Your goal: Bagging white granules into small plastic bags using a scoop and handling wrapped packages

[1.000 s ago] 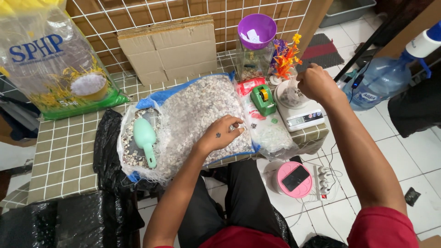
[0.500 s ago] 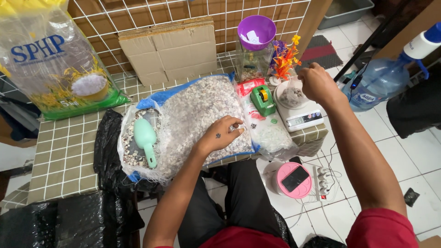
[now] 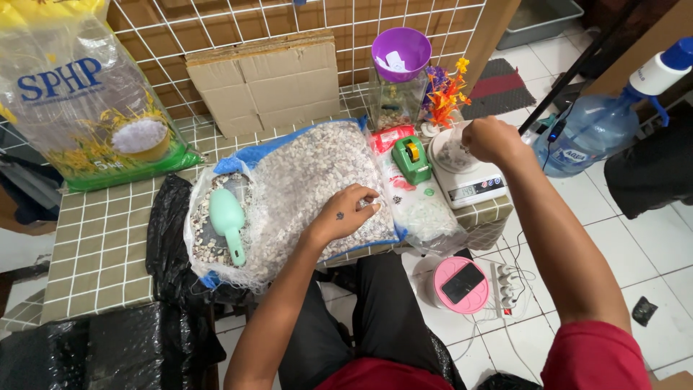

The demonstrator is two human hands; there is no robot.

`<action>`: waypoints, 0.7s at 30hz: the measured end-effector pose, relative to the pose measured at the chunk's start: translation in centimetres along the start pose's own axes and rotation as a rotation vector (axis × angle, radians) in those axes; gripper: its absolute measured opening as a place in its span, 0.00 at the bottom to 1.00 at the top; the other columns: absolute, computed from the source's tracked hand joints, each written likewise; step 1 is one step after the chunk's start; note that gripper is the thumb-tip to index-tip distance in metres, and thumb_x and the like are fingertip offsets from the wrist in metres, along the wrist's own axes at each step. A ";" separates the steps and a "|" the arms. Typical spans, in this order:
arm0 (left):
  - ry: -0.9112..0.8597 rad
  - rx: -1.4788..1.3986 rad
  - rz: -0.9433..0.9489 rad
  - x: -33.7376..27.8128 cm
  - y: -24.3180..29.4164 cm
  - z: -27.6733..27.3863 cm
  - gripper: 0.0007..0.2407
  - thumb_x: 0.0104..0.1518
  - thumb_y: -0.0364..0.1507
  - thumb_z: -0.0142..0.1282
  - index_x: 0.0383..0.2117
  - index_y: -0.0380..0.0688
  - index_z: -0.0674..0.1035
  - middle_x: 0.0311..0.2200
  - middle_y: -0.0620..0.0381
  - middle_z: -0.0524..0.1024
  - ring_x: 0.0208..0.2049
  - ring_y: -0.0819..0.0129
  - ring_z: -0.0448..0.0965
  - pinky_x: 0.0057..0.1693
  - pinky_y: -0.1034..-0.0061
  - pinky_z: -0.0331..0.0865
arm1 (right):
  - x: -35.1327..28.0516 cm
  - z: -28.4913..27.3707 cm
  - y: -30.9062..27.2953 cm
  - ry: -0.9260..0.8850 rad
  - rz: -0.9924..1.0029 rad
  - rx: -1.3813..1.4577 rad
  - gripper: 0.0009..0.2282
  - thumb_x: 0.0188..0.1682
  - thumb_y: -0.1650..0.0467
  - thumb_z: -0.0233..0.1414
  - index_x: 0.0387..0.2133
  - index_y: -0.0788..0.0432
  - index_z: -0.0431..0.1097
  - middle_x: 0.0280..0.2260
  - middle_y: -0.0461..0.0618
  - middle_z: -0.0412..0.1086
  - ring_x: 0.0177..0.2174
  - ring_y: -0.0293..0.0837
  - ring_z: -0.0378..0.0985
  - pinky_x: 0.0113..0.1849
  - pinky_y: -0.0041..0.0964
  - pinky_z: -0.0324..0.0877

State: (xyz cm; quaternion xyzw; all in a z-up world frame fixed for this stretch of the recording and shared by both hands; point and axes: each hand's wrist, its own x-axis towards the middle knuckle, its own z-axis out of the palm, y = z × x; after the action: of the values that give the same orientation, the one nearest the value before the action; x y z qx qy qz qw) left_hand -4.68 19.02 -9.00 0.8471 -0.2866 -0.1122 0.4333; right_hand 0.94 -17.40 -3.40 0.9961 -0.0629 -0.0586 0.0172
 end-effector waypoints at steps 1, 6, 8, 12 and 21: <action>0.001 -0.005 -0.004 -0.1 0.1 -0.1 0.13 0.55 0.36 0.58 0.45 0.51 0.82 0.40 0.54 0.80 0.36 0.57 0.83 0.45 0.63 0.76 | 0.4 0.5 0.1 0.001 -0.015 -0.043 0.09 0.48 0.70 0.54 0.36 0.49 0.82 0.37 0.58 0.80 0.40 0.63 0.83 0.41 0.61 0.77; -0.001 -0.014 -0.012 -0.2 0.4 -0.3 0.13 0.56 0.35 0.58 0.45 0.51 0.82 0.40 0.54 0.80 0.36 0.57 0.83 0.45 0.65 0.76 | 1.9 2.6 0.3 0.000 -0.014 -0.087 0.09 0.49 0.67 0.54 0.35 0.53 0.82 0.36 0.61 0.80 0.39 0.63 0.84 0.41 0.62 0.76; 0.013 -0.024 -0.011 -0.2 0.2 -0.2 0.12 0.56 0.35 0.58 0.45 0.51 0.82 0.40 0.55 0.80 0.36 0.59 0.82 0.44 0.65 0.75 | 0.9 1.2 -0.9 0.001 -0.017 -0.090 0.10 0.50 0.66 0.54 0.38 0.55 0.82 0.37 0.63 0.79 0.40 0.65 0.83 0.41 0.63 0.76; 0.015 -0.024 -0.013 -0.1 -0.1 0.0 0.12 0.56 0.35 0.58 0.45 0.52 0.83 0.40 0.56 0.81 0.36 0.60 0.83 0.44 0.66 0.76 | 0.9 1.5 -1.0 0.008 -0.026 -0.092 0.10 0.50 0.66 0.53 0.37 0.53 0.82 0.36 0.63 0.80 0.39 0.65 0.83 0.41 0.62 0.77; 0.019 -0.021 -0.030 0.0 -0.4 0.0 0.12 0.56 0.35 0.58 0.44 0.51 0.83 0.40 0.57 0.81 0.36 0.61 0.83 0.44 0.67 0.76 | 2.0 3.3 -0.5 0.069 -0.045 -0.083 0.09 0.48 0.72 0.52 0.33 0.62 0.81 0.33 0.63 0.79 0.36 0.65 0.84 0.39 0.63 0.76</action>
State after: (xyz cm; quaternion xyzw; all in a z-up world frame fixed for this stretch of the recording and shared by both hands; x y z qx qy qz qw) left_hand -4.52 19.15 -9.34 0.8478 -0.2687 -0.1133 0.4430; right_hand 2.55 -17.20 -6.94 0.9972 -0.0376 -0.0270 0.0594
